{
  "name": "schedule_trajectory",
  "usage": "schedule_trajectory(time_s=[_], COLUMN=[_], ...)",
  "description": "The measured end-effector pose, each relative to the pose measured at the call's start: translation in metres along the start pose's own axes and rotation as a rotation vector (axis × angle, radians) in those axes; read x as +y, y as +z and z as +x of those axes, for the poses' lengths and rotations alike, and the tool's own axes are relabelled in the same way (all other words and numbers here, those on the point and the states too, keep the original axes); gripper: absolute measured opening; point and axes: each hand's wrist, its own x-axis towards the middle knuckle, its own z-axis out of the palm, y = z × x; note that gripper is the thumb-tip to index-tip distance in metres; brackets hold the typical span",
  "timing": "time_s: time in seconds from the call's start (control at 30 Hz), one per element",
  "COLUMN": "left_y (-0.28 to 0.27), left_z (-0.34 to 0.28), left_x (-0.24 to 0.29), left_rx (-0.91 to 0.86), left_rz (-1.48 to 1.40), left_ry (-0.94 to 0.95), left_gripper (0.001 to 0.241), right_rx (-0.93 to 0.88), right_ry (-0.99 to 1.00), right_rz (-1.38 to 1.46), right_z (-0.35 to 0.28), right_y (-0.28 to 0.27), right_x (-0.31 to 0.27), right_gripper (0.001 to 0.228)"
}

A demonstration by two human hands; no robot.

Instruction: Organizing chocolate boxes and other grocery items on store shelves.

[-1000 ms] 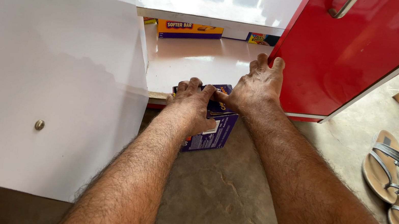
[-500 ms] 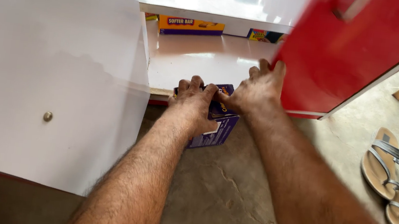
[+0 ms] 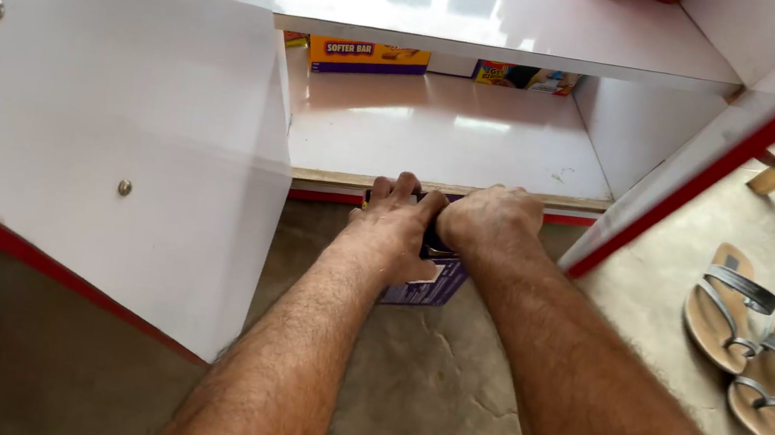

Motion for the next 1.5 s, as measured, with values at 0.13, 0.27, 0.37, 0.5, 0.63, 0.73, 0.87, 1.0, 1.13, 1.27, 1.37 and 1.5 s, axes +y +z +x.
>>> schedule_trajectory(time_s=[0.13,0.27,0.37,0.5,0.63,0.73,0.87,1.0,1.13,1.27,1.37,1.5], left_y=[0.004,-0.001,-0.02,-0.021,-0.023,-0.017,-0.035,-0.03,-0.041,-0.043,-0.043,-0.046], left_z=[-0.019,-0.018,-0.046,-0.074,-0.097,-0.109,-0.126,-0.122,-0.128,-0.132,-0.139,-0.144], left_x=[0.008,0.008,0.018,0.019,0.023,0.023,0.021,0.01,0.017,0.019,0.024,0.031], left_rx=[-0.007,0.068,0.036,0.084,0.045,0.171,0.141,0.206,0.216,0.123,0.051,0.041], left_rz=[0.009,0.093,0.116,0.159,-0.05,-0.147,-0.22,-0.268,-0.273,-0.268,-0.21,-0.179], left_ry=[-0.028,-0.01,-0.071,-0.14,-0.217,-0.184,-0.227,-0.212,-0.211,-0.217,-0.209,-0.215], left_gripper=[0.089,0.086,0.085,0.069,0.077,0.075,0.065,0.06,0.057,0.061,0.066,0.069], right_rx=[0.028,0.11,0.046,-0.16,-0.17,0.258,-0.004,0.106,0.151,0.112,0.034,0.028], right_ry=[0.054,-0.138,-0.167,-0.196,-0.266,-0.519,-0.244,-0.276,-0.285,-0.229,-0.213,-0.223], right_rz=[-0.099,0.08,0.255,0.459,0.535,0.297,0.482,0.44,0.483,0.478,0.444,0.389], right_z=[-0.006,-0.002,-0.018,-0.056,-0.052,-0.025,-0.111,-0.096,-0.113,-0.126,-0.125,-0.116], right_y=[0.011,0.008,0.008,-0.006,0.019,0.058,-0.004,0.008,-0.004,-0.011,-0.008,-0.001], right_x=[0.018,0.033,0.043,0.05,0.064,0.075,0.066,0.073,0.078,0.079,0.08,0.076], right_gripper=[0.051,0.079,0.09,0.117,0.128,0.146,0.115,0.098,0.094,0.097,0.101,0.102])
